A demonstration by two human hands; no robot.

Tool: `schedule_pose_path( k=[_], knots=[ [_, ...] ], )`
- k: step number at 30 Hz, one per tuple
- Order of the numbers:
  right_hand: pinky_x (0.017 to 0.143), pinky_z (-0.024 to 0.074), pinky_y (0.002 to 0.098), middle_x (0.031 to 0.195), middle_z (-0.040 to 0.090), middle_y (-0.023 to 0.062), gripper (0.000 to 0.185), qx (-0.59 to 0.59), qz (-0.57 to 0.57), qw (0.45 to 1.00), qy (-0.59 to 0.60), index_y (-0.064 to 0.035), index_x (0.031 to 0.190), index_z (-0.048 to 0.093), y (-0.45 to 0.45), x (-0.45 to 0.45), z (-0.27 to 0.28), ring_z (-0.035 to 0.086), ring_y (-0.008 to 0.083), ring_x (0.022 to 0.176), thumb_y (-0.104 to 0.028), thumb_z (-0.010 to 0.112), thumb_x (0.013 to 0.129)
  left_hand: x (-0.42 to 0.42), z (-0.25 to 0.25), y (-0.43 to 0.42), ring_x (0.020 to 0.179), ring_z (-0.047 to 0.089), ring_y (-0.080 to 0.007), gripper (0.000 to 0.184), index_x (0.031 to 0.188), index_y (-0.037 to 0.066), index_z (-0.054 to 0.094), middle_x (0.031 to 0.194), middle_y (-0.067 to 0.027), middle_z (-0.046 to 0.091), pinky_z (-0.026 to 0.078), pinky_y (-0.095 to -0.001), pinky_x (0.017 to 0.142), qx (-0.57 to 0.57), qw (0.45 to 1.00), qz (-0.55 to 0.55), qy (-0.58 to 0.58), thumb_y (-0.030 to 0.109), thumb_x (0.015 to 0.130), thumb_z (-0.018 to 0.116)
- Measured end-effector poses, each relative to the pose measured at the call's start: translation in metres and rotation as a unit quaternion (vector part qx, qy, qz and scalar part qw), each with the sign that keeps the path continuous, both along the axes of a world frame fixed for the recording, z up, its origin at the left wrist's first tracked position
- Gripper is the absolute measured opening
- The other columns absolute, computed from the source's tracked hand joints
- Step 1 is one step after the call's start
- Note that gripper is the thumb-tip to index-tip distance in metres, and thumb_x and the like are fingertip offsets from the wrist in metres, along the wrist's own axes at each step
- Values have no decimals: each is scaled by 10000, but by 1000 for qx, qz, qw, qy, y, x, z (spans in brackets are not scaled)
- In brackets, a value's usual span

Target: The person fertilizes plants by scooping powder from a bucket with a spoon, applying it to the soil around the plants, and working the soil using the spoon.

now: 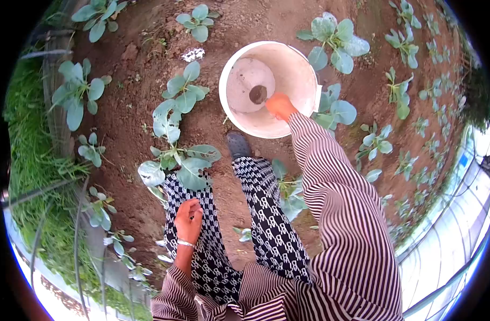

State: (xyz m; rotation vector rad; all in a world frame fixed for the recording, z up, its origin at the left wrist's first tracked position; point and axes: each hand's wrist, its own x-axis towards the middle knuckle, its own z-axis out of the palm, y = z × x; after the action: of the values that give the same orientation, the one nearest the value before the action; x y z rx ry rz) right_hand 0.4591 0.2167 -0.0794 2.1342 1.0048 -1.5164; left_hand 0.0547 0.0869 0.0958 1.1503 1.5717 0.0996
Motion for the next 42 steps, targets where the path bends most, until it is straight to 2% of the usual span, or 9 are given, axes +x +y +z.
schedule_pose_path(
  k=[1, 3, 8, 12, 19, 25, 32, 38, 42],
  knots=[
    [411, 429, 347, 664, 599, 150, 195, 30, 200, 979, -1, 59, 881, 582, -5, 0, -11, 548, 245, 447, -129, 549, 843, 1, -5, 7, 825, 659, -210, 252, 1030, 1, 604, 1040, -134, 616, 545, -301, 736, -1, 1000, 3, -10, -10, 778, 610],
    [494, 480, 393, 731, 636, 191, 183, 107, 308, 944, -46, 60, 882, 602, -15, -11, -29, 618, 309, 563, -97, 532, 820, -1, -17, 18, 831, 661, -210, 260, 1037, 2, 606, 1036, -135, 622, 545, -299, 741, 2, 1000, -17, -18, -12, 777, 610],
    [711, 506, 473, 865, 661, 223, 194, 208, 94, 957, -177, 26, 846, 651, 6, -43, -30, 637, 402, 860, -37, 472, 807, -17, -54, 19, 848, 666, -227, 264, 1042, -11, 614, 1011, -141, 640, 547, -302, 739, -21, 999, -40, -21, -14, 778, 616],
    [714, 507, 478, 871, 653, 250, 199, 203, 166, 962, -73, 29, 937, 626, 2, -40, -116, 644, 400, 826, -67, 489, 828, -25, -79, 5, 829, 671, -214, 276, 1045, 1, 617, 968, -141, 649, 550, -306, 706, -30, 991, -127, 25, 0, 770, 623],
    [740, 521, 444, 1010, 650, 224, 209, 80, 79, 979, -173, 3, 919, 667, 13, -45, -7, 646, 372, 905, -51, 489, 825, -21, -65, 14, 830, 670, -189, 252, 1051, 5, 622, 980, -127, 642, 545, -298, 707, -113, 993, -21, -13, 16, 799, 621],
    [750, 509, 475, 909, 654, 257, 233, 165, 185, 965, -86, 43, 988, 611, 34, -36, -111, 653, 388, 852, -80, 468, 851, -21, -93, 0, 784, 666, -164, 247, 1047, 28, 639, 944, -104, 644, 540, -276, 668, -107, 992, -68, 5, 52, 802, 634],
    [767, 507, 463, 935, 659, 241, 192, 171, 7, 977, -124, 17, 890, 652, 9, -53, -91, 643, 407, 862, -95, 506, 833, -16, -78, 10, 772, 664, -147, 233, 1044, 23, 648, 941, -96, 661, 529, -255, 670, -142, 990, -12, -14, 32, 812, 635],
    [663, 521, 372, 819, 676, 182, 352, 179, -95, 979, 36, -10, 1052, 685, -13, -13, -131, 668, 263, 742, -237, 662, 785, -11, -92, 5, 768, 670, -146, 231, 1022, 34, 657, 906, -93, 667, 527, -262, 669, -115, 993, -4, -14, 42, 792, 662],
    [527, 482, 305, 644, 626, 103, 403, 132, -217, 963, 86, -44, 1143, 659, -3, -10, -56, 602, 155, 553, -229, 677, 786, 3, -73, 20, 813, 674, -162, 224, 1038, 16, 643, 958, -105, 651, 543, -264, 701, -137, 990, -12, -29, 44, 816, 649]
  ],
)
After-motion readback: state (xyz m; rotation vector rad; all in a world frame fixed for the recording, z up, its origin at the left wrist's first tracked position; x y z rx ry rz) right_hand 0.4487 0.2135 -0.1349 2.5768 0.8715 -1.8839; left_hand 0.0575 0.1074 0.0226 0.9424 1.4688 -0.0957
